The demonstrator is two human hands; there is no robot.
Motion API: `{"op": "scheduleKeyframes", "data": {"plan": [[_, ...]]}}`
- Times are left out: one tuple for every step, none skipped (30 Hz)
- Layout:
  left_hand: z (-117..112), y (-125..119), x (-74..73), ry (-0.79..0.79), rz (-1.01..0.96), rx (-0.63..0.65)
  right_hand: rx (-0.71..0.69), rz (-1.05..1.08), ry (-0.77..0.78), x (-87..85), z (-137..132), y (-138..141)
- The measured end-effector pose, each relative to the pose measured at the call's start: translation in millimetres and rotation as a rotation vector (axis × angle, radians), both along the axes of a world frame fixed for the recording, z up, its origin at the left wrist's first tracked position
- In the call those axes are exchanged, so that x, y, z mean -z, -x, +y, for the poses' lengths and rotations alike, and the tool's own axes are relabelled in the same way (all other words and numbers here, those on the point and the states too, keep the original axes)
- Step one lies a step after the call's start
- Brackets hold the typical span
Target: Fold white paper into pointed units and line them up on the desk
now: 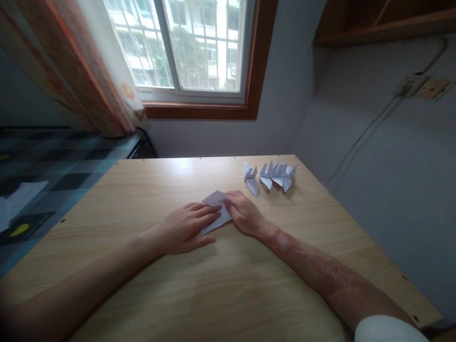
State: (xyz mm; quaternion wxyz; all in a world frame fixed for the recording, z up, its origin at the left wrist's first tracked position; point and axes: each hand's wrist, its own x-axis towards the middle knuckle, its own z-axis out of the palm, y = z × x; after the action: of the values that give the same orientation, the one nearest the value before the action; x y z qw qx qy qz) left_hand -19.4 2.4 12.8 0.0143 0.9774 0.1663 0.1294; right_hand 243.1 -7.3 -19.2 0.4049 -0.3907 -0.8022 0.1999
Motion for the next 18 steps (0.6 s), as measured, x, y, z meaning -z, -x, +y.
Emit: {"op": "scheduleKeyframes", "data": {"plan": [[-2, -2, 0.1, -0.011, 0.004, -0.019, 0.005, -0.004, -0.008, -0.4, 0, 0], [-5, -3, 0.4, -0.023, 0.006, -0.035, 0.003, -0.009, -0.016, -0.9, -1, 0], [-7, -5, 0.9, -0.031, 0.007, -0.048, -0.001, -0.011, -0.028, -1.4, -2, 1], [-9, -6, 1.4, -0.036, 0.005, -0.058, -0.001, -0.009, -0.039, -1.9, -3, 1], [-11, -7, 1.8, -0.036, 0.005, -0.066, 0.007, -0.003, -0.05, -2.2, -4, 1], [-12, -7, 1.9, -0.032, 0.006, -0.073, 0.019, 0.005, -0.058, -2.2, -5, 1], [-13, -8, 1.9, -0.025, 0.008, -0.077, 0.036, 0.017, -0.066, -2.1, -6, 2], [-13, -8, 1.6, -0.019, 0.008, -0.078, 0.056, 0.032, -0.074, -1.8, -6, 2], [-14, -8, 1.2, -0.014, 0.008, -0.076, 0.074, 0.046, -0.082, -1.6, -6, 2], [-14, -8, 0.7, -0.012, 0.007, -0.072, 0.086, 0.059, -0.088, -1.5, -6, 2], [-14, -8, 0.3, -0.012, 0.004, -0.065, 0.094, 0.071, -0.092, -1.7, -6, 2], [-14, -8, 0.1, -0.013, -0.001, -0.059, 0.095, 0.076, -0.092, -2.1, -6, 2], [-14, -8, 0.0, -0.012, -0.006, -0.057, 0.094, 0.078, -0.09, -2.6, -6, 2], [-14, -9, 0.0, -0.007, -0.011, -0.06, 0.09, 0.075, -0.086, -3.1, -6, 2], [-14, -9, 0.2, 0.001, -0.018, -0.068, 0.086, 0.072, -0.076, -3.3, -6, 3], [-14, -9, 0.5, 0.01, -0.024, -0.076, 0.086, 0.071, -0.059, -3.2, -6, 3], [-14, -9, 0.9, 0.017, -0.031, -0.084, 0.086, 0.073, -0.033, -2.7, -6, 3], [-14, -9, 1.2, 0.019, -0.037, -0.088, 0.088, 0.079, 0.001, -1.9, -6, 3]]}}
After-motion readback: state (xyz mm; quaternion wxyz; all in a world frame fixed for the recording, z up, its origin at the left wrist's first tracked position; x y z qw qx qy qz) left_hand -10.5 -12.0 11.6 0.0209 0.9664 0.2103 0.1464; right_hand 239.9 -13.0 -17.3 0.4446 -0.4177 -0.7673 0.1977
